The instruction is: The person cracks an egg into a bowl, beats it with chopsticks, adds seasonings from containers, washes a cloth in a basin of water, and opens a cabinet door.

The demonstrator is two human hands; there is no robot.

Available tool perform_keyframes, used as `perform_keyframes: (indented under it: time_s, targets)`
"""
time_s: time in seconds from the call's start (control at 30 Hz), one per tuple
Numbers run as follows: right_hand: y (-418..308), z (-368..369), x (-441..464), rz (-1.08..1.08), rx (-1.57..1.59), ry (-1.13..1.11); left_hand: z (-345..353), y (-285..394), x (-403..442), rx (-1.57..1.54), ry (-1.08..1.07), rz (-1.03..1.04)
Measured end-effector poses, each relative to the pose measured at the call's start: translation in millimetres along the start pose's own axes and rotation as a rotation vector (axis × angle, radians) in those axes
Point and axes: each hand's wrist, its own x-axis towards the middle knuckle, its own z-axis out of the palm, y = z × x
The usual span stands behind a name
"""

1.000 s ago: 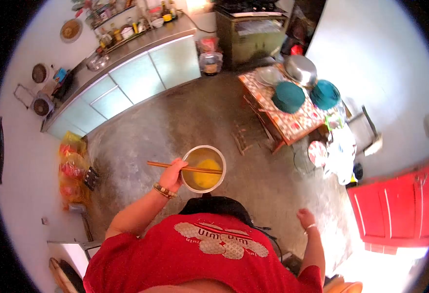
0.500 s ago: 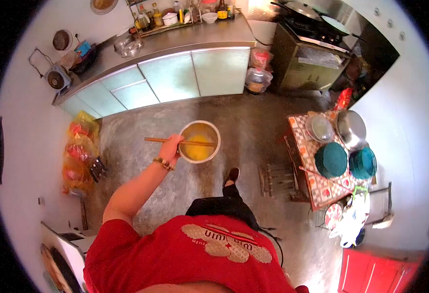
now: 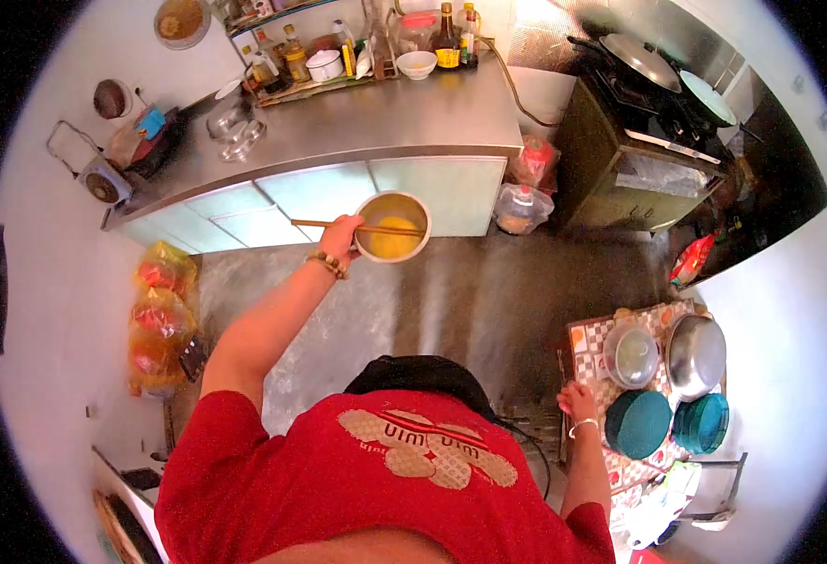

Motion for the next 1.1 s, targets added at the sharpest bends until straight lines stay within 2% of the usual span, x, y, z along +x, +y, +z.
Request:
perform_keyframes:
  time_s: [0.07, 0.13, 0.2, 0.23, 0.3, 0.37, 0.43, 0.53, 0.63, 0.8, 0.87, 0.93, 1.03, 1.07, 1.1]
  targets:
    - [-35, 18, 20, -0.114, -0.078, -0.045, 17, 15, 54, 0.077, -0.045, 0.058]
    - [-37, 23, 32, -0.137, -0.041, -0.087, 36, 29, 113, 0.034, -0.068, 0.057]
    - [-32, 23, 37, -0.05, -0.174, -0.033, 53, 46, 172, 0.049, -0.104, 0.071]
    - [-40, 34, 23, -0.05, -0.414, 0.032, 64, 53, 200, 0.048, -0.059, 0.072]
    - [-16, 36, 12, -0.059, -0.376, 0.116, 84, 74, 247, 0.044, -0.022, 0.068]
    - [2, 43, 6, -0.042, -0.324, 0.178, 96, 98, 285, 0.157, -0.154, 0.078]
    - [9, 58, 24, 0.022, -0.275, 0.194, 107, 117, 328, 0.182, -0.174, 0.054]
    - [2, 86, 50, 0.095, -0.246, 0.194, 117, 143, 395, 0.274, -0.214, -0.016]
    - [-17, 107, 75, 0.128, -0.237, 0.167, 121, 158, 447, 0.307, -0.206, 0.002]
    - [-59, 130, 120, 0.12, -0.24, 0.116, 123, 156, 519, 0.203, -0.194, -0.023]
    - [-80, 135, 140, 0.096, -0.251, 0.087, 123, 151, 536, 0.132, -0.317, 0.009]
    - [-104, 140, 162, 0.043, -0.246, 0.053, 125, 148, 542, 0.125, -0.294, -0.011]
    - [-150, 155, 198, -0.107, -0.139, -0.024, 126, 149, 554, -0.062, -0.387, -0.069]
    - [-175, 160, 203, 0.139, -0.082, 0.054, 126, 149, 551, -0.064, -0.379, -0.072]
    - [-186, 162, 209, 0.143, -0.091, 0.048, 127, 153, 544, -0.079, -0.347, -0.111]
